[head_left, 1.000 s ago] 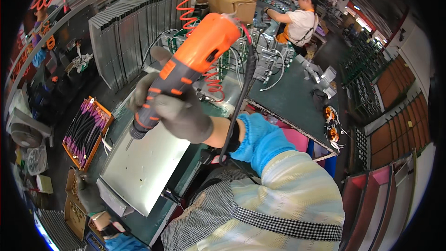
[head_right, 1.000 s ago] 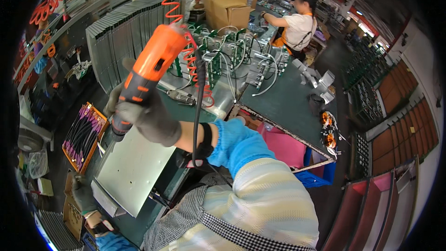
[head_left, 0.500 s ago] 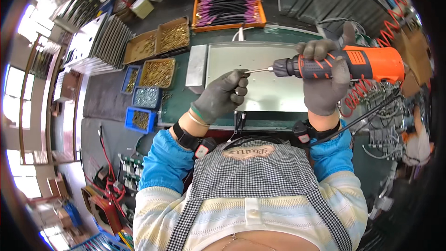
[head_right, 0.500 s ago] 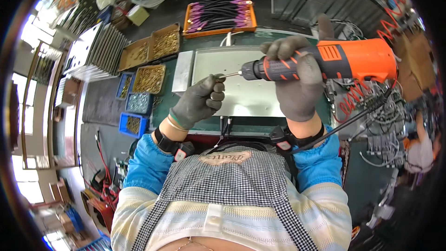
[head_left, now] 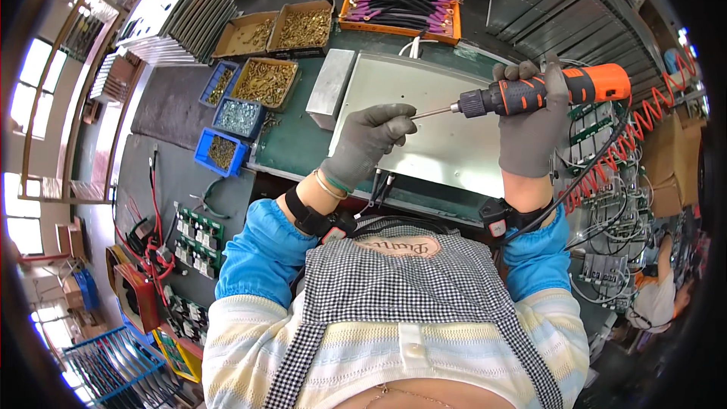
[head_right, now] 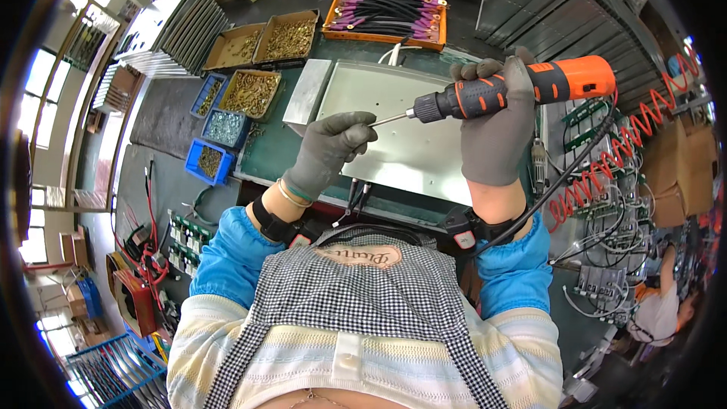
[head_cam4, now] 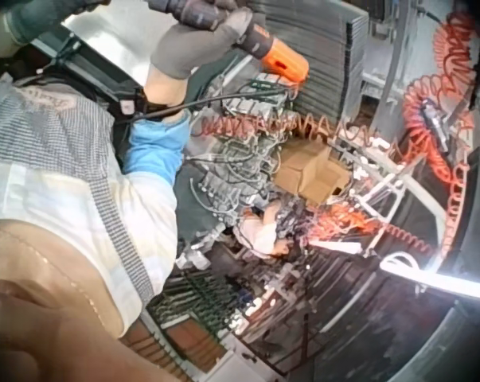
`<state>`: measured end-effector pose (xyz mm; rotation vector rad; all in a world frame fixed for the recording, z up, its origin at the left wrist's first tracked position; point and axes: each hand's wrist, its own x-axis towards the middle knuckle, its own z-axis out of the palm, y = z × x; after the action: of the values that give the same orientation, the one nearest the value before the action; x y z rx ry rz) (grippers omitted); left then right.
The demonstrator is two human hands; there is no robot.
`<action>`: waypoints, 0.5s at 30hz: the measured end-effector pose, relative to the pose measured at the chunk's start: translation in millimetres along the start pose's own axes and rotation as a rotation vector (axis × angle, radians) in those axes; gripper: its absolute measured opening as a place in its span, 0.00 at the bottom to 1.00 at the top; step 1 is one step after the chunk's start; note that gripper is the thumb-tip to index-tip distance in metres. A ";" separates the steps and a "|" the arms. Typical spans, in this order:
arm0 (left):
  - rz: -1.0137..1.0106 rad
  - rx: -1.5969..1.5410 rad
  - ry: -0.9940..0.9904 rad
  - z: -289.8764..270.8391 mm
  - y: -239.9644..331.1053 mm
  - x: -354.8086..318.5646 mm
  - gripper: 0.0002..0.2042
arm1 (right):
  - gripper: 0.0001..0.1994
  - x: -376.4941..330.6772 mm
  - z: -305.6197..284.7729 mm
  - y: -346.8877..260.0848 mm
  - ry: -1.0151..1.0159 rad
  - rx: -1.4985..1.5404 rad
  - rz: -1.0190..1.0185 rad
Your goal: Assembling electronic components onto PCBs and into metal housings using power screwdrivers.
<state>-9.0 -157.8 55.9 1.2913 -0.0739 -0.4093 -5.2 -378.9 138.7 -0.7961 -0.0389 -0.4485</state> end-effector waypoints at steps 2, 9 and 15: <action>0.013 0.073 0.007 -2.0 1.6 1.1 0.21 | 0.20 8.8 -2.2 9.5 0.004 -0.027 0.002; -0.170 0.328 -0.263 -72.7 -13.0 -52.8 0.20 | 0.31 35.3 -9.0 63.7 -0.272 -0.259 -0.233; -0.234 0.396 -0.027 -93.3 -91.0 -77.9 0.20 | 0.34 41.6 -10.1 95.4 -0.301 -0.373 -0.164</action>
<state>-78.2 -65.6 -43.0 1.6932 -0.0270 -0.6348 69.5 -343.2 74.9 -1.2290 -0.3094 -0.4943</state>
